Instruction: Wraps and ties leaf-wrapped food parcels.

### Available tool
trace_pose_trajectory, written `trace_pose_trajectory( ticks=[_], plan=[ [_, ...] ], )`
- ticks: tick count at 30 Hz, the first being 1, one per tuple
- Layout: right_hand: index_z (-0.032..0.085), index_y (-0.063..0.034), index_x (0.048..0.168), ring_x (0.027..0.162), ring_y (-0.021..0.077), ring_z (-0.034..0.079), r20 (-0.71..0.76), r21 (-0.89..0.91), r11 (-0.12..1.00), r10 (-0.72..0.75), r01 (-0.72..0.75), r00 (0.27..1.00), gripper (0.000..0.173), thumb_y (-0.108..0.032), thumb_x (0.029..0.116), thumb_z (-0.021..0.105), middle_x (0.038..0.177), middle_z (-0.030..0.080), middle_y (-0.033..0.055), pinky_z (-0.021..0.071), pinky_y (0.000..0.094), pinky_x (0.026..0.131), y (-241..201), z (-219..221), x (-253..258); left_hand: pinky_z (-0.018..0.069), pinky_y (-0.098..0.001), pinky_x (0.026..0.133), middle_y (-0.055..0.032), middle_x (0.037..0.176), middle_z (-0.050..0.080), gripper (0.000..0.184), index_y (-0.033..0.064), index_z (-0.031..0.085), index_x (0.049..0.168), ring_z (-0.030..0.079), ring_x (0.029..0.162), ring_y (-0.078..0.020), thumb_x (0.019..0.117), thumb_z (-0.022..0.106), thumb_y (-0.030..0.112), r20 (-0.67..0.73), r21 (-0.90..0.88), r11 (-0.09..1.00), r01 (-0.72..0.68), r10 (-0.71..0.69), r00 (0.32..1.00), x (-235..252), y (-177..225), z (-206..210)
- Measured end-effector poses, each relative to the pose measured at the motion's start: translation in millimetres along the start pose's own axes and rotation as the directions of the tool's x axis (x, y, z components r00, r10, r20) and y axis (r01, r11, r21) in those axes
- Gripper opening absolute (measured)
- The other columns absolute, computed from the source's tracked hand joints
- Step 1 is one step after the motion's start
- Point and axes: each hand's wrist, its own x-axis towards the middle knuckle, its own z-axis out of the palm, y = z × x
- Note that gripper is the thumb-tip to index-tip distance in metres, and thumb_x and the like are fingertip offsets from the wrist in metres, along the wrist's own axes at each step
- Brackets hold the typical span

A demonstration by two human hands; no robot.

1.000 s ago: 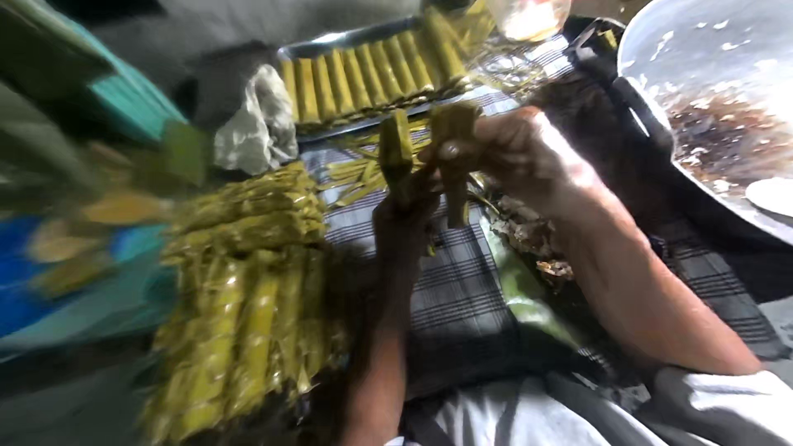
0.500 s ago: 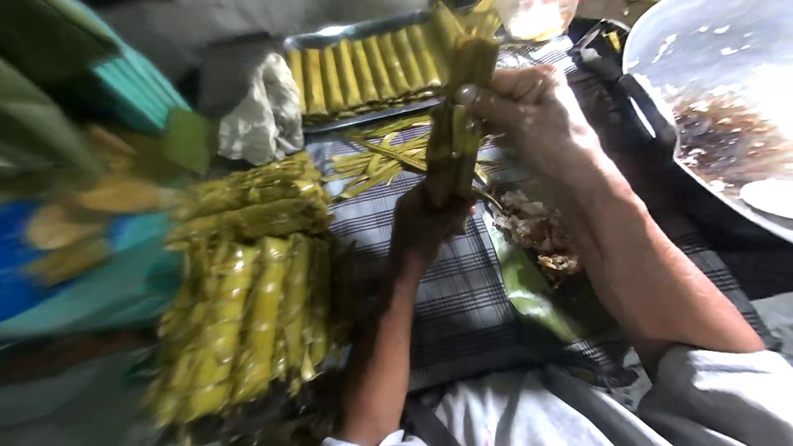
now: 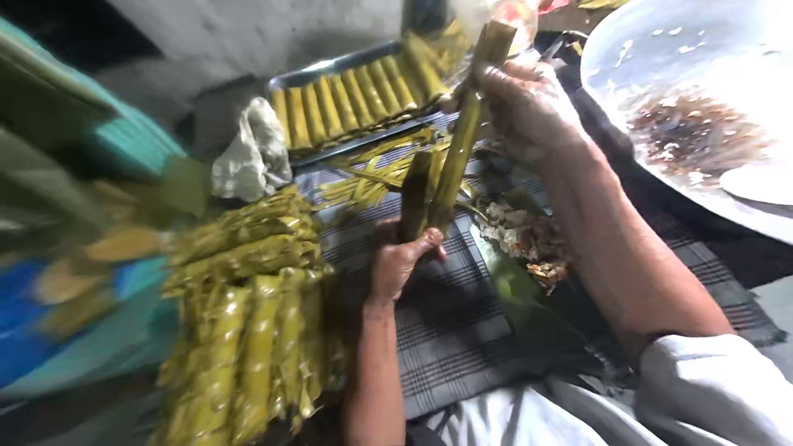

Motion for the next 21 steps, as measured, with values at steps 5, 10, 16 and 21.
trace_pose_trajectory(
  ticks=[5,10,16,21],
  plan=[
    [0.061,-0.0050,0.114,0.070,0.0192,0.071,-0.069,0.123,0.979,0.171,-0.161,0.983,0.028,-0.027,0.1111,0.044,0.088,0.072,0.0093,0.0624,0.0345,0.062,15,-11,6,0.0606,-0.0227,0.057,-0.0054,0.069,0.073,0.012,0.0108,0.073,0.082,0.070,0.057,-0.0110,0.0786,0.076,0.000,0.120,-0.129,0.990,-0.050,0.065,0.991,-6,2,-35],
    [0.059,-0.0066,0.111,0.070,0.0193,0.072,0.013,0.109,0.977,0.182,-0.182,0.983,0.022,-0.022,0.1111,0.044,0.084,0.070,0.0071,0.0638,0.0362,0.061,6,-2,0,0.0570,-0.0208,0.055,-0.0007,0.070,0.071,0.025,0.0127,0.070,0.089,0.067,0.058,-0.0072,0.0982,0.050,0.001,-0.225,-0.043,0.994,-0.103,0.091,0.970,0,4,-45],
    [0.062,-0.0025,0.106,0.070,0.0204,0.073,0.178,-0.028,0.992,0.128,-0.125,0.976,0.020,-0.016,0.1089,0.048,0.091,0.072,0.0101,0.0627,0.0350,0.054,3,13,2,0.0589,-0.0230,0.069,-0.0027,0.098,0.076,0.019,0.0054,0.071,0.109,0.071,0.081,-0.0089,0.1010,0.054,0.002,-0.334,0.099,0.992,-0.074,0.103,0.937,7,0,-41],
    [0.065,-0.0027,0.092,0.062,0.0098,0.067,0.292,-0.390,0.921,0.131,-0.007,0.948,0.022,-0.018,0.1053,0.057,0.082,0.070,0.0042,0.0581,0.0267,0.054,14,45,-4,0.0511,-0.0160,0.047,0.0055,0.078,0.070,0.012,0.0165,0.070,0.101,0.060,0.055,-0.0006,0.1024,0.058,0.014,-0.300,-0.085,0.996,-0.015,-0.011,0.954,3,-4,-9]
  ],
)
